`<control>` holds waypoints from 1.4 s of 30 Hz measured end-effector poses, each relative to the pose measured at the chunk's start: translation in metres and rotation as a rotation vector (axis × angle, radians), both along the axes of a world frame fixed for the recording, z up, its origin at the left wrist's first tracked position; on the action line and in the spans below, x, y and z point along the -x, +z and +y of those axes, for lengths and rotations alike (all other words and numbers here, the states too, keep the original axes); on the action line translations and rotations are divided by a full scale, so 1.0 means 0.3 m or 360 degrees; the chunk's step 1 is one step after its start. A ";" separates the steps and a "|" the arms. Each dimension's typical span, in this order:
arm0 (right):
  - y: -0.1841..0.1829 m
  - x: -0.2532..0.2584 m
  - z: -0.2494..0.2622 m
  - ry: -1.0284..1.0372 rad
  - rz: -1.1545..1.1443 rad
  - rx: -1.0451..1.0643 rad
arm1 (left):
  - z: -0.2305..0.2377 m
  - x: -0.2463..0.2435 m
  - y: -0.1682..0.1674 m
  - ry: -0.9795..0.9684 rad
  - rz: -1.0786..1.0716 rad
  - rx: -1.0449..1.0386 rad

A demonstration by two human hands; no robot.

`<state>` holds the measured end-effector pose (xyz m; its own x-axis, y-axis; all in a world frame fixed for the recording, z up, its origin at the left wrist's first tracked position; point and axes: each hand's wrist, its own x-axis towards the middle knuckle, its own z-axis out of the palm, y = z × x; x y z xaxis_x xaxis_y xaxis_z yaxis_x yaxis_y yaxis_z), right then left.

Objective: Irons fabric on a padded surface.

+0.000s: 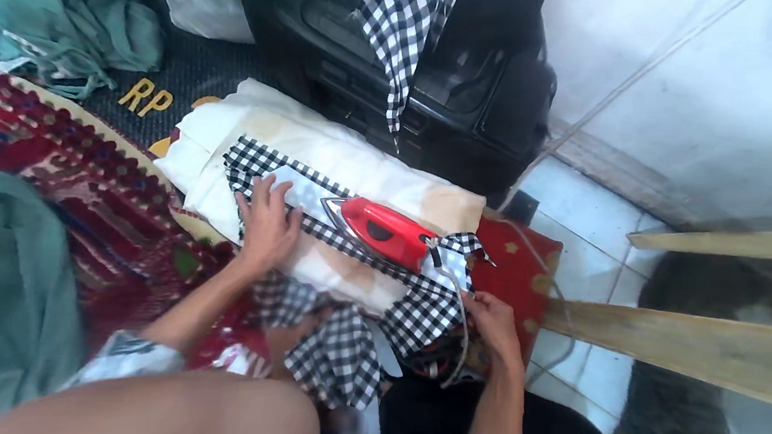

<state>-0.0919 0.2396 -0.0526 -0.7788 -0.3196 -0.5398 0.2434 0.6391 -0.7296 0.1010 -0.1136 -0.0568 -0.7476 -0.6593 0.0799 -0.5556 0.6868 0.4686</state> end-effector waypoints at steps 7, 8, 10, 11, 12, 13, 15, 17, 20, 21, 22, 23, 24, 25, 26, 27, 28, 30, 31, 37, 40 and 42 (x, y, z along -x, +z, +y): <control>0.021 -0.009 -0.001 -0.0001 0.0026 0.0026 | -0.098 -0.159 0.000 0.0210 -0.0105 0.0186; 0.024 -0.010 0.001 -0.0009 0.0025 0.0024 | -0.104 -0.169 0.004 0.0241 -0.0120 0.0184; 0.029 -0.011 0.005 -0.0021 0.0029 0.0010 | -0.109 -0.179 0.011 0.0284 -0.0161 0.0192; 0.031 -0.011 0.008 -0.0026 0.0033 0.0007 | -0.109 -0.180 0.012 0.0281 -0.0177 0.0221; 0.031 -0.011 0.010 -0.0029 0.0035 0.0006 | -0.106 -0.177 0.013 0.0244 -0.0179 0.0267; 0.031 -0.011 0.012 -0.0030 0.0034 0.0003 | -0.102 -0.171 0.012 0.0171 -0.0165 0.0321; 0.031 -0.009 0.014 -0.0021 0.0026 -0.0004 | -0.091 -0.147 0.011 -0.0075 -0.0129 0.0383; 0.032 -0.010 0.016 -0.0024 0.0014 0.0001 | -0.090 -0.112 -0.005 -0.0348 -0.0151 0.0377; 0.037 -0.015 0.023 -0.0035 0.0047 -0.0026 | -0.095 -0.062 -0.036 -0.0517 -0.0239 0.0347; 0.041 -0.019 0.026 -0.0065 0.0105 -0.0035 | -0.104 -0.055 -0.050 -0.0517 -0.0287 0.0334; 0.046 -0.025 0.029 -0.0118 0.0197 -0.0025 | -0.114 -0.053 -0.065 -0.0499 -0.0333 0.0323; 0.052 -0.031 0.032 -0.0183 0.0306 0.0010 | -0.126 -0.056 -0.079 -0.0468 -0.0371 0.0313; 0.062 -0.036 0.033 -0.0257 0.0428 0.0068 | -0.132 -0.061 -0.085 -0.0434 -0.0411 0.0294; 0.078 -0.041 0.030 -0.0331 0.0554 0.0135 | -0.136 -0.065 -0.087 -0.0406 -0.0443 0.0280; 0.100 -0.047 0.021 -0.0396 0.0669 0.0205 | -0.140 -0.069 -0.090 -0.0384 -0.0468 0.0275; 0.123 -0.053 0.009 -0.0435 0.0769 0.0277 | -0.142 -0.074 -0.093 -0.0366 -0.0479 0.0272; 0.146 -0.059 -0.002 -0.0445 0.0855 0.0349 | -0.143 -0.079 -0.096 -0.0352 -0.0471 0.0269; 0.181 -0.067 -0.020 -0.0429 0.0969 0.0477 | -0.144 -0.087 -0.091 -0.0320 -0.0472 0.0237; 0.196 -0.073 -0.024 -0.0423 0.1001 0.0518 | -0.143 -0.090 -0.083 -0.0303 -0.0478 0.0214; 0.194 -0.116 0.096 -0.0443 0.1069 0.0476 | -0.098 -0.027 0.097 -0.0288 -0.0274 0.0093; 0.131 -0.164 0.212 -0.0518 0.1071 0.0378 | 0.010 0.069 0.218 -0.0542 -0.0022 0.0154; 0.099 -0.210 0.269 -0.0593 0.1061 0.0269 | 0.115 0.135 0.260 -0.0790 0.0146 0.0236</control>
